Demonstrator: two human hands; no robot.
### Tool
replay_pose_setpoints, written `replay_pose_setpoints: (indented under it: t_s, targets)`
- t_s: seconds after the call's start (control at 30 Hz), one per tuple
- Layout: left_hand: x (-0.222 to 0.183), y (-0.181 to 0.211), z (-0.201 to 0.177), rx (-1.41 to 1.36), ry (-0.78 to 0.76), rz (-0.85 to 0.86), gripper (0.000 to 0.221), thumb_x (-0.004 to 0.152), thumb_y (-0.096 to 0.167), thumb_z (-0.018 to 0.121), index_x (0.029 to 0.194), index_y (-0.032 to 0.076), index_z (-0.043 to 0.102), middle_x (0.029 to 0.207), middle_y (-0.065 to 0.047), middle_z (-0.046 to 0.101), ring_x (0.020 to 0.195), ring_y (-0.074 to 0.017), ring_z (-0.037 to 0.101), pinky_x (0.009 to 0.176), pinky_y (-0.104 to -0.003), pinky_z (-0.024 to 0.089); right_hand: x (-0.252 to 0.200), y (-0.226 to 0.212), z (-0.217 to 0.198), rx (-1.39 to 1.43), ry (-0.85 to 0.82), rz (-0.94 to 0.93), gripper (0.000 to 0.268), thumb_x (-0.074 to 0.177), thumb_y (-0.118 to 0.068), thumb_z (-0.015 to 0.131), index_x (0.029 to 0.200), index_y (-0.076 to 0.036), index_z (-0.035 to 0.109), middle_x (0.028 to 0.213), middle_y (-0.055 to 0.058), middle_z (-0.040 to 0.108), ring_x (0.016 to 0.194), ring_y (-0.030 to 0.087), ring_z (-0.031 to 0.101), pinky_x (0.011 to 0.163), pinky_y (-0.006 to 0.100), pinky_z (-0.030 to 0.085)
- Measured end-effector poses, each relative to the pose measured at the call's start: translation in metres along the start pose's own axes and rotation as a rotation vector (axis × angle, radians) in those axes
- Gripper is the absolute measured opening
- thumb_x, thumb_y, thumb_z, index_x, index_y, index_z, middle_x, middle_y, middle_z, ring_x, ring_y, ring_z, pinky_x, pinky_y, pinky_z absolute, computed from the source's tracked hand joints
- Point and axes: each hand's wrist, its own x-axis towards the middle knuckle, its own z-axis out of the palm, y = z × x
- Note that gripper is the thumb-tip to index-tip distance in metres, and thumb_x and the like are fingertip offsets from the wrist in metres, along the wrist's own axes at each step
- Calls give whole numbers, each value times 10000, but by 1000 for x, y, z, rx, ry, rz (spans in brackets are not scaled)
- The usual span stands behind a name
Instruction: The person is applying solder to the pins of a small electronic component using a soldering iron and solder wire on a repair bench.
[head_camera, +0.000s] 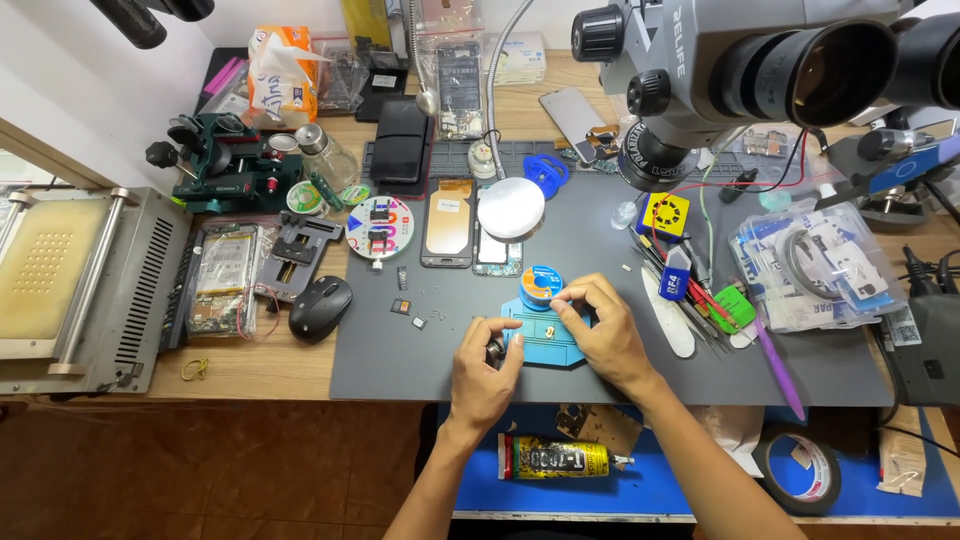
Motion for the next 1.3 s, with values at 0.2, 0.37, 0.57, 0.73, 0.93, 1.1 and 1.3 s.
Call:
replay_pose_setpoints:
  t_s: [0.2, 0.37, 0.57, 0.73, 0.93, 1.1, 1.3]
  targets:
    - [-3, -15, -5, -106, -48, 31, 405, 1021, 309, 426, 1301, 91, 621, 852, -43, 505, 764, -162, 514, 709, -345, 498, -5, -13, -3, -29, -17, -33, 115, 980, -186, 756, 1075, -131, 788, 957, 39, 730, 867, 206, 717, 818, 360, 582]
    - [-6, -21, -7, -188, -56, 12, 477, 988, 286, 361, 1359, 60, 557, 875, -35, 490, 765, -141, 476, 736, -327, 469, -18, -7, -15, -29, 59, -24, 141, 1023, -183, 700, 1127, -117, 770, 984, 48, 716, 915, 202, 707, 850, 357, 574]
    - [-8, -16, -5, -251, -81, 46, 525, 954, 229, 345, 1426, 32, 462, 882, -44, 489, 706, -136, 454, 671, -313, 437, -40, -12, -28, 49, 191, 60, 174, 1074, -158, 619, 1138, -75, 757, 957, 70, 707, 920, 180, 688, 895, 358, 571]
    - [-9, -3, 4, -333, -127, 85, 521, 967, 240, 336, 1441, 35, 399, 881, -49, 468, 711, -140, 453, 669, -301, 434, -50, -34, -26, 162, 89, 121, 209, 1044, -174, 626, 1101, -60, 791, 906, 106, 745, 903, 209, 717, 901, 398, 582]
    - [-12, 5, 7, -473, -175, 65, 546, 973, 235, 343, 1478, 27, 344, 905, -73, 462, 752, -163, 443, 684, -301, 440, -54, -44, -19, 250, -71, 106, 273, 941, -189, 755, 1183, -70, 803, 1038, 111, 775, 916, 194, 731, 899, 390, 590]
    - [-14, 6, 7, -576, -206, 26, 560, 978, 244, 346, 1492, 23, 320, 914, -70, 450, 787, -159, 432, 699, -299, 430, -54, -46, -14, 219, -84, 56, 344, 894, -141, 820, 1229, -73, 783, 1084, 103, 739, 893, 184, 722, 875, 377, 601]
    - [-15, 1, 11, -667, -240, 18, 565, 980, 239, 357, 1500, 23, 303, 904, -72, 447, 773, -154, 434, 672, -293, 426, -51, -49, -14, 185, -74, 99, 244, 899, -153, 824, 1137, -103, 827, 994, 53, 767, 812, 152, 717, 826, 351, 593]
